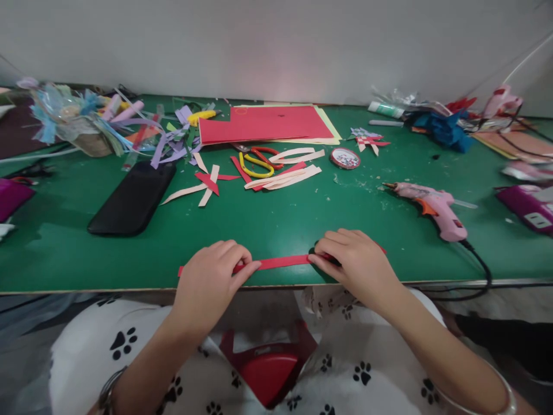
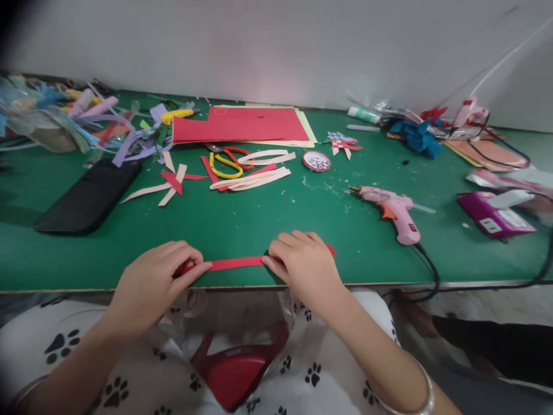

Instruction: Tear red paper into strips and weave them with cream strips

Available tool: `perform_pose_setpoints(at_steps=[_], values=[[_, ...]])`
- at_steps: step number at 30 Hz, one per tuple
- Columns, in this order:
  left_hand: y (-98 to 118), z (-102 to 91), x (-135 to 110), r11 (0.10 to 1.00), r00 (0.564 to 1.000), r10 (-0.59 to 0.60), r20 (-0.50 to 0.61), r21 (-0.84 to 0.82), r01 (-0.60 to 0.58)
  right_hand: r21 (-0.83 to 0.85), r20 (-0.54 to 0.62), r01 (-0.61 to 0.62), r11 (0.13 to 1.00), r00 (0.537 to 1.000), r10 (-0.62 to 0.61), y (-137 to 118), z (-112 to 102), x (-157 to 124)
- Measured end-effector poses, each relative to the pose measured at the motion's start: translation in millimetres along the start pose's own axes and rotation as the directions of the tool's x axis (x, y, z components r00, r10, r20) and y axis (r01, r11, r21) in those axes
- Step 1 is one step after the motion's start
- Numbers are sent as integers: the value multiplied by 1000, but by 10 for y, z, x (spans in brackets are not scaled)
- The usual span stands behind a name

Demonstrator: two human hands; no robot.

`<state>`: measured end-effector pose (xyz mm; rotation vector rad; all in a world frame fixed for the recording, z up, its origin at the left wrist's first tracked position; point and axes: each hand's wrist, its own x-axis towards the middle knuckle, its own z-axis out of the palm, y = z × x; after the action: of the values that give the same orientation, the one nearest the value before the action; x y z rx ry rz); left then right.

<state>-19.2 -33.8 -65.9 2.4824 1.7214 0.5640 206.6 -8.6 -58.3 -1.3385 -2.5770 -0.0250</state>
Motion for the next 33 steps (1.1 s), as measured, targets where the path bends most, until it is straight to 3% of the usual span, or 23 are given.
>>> perform_pose_setpoints(at_steps=[10,22,24,26,27,28,29,30,33], values=[[-76,-32,-39,1000,1000,24,-20,3,-24,-28,13,-5,1000,1000,5,-16,-20,15],[-591,-274,-340,998,998,-63,-13,21,63,-12,53,-27,1000,998,27,-29,-45,39],[-595,-323,-400,989,992,-73,-98,119,84,-5,61,-26,1000,998,27,-30,-51,41],[-486,-347,-453,963,958,-57,-282,238,127,4,62,-20,1000,998,20,-26,-55,43],[-386,-339,-467,956,916,7,-401,270,111,10,59,-14,1000,998,13,-24,-56,45],[-260,-313,-467,950,911,85,-404,308,48,16,55,-7,1000,998,6,-21,-56,46],[-116,-267,-451,947,877,206,-435,313,-67,20,52,1,1000,999,-2,-18,-54,47],[38,-203,-418,939,864,282,-418,306,-159,21,46,11,1000,999,-12,-16,-53,48],[446,57,-256,905,885,398,-241,264,-334,14,21,62,998,998,-62,-13,-45,40]])
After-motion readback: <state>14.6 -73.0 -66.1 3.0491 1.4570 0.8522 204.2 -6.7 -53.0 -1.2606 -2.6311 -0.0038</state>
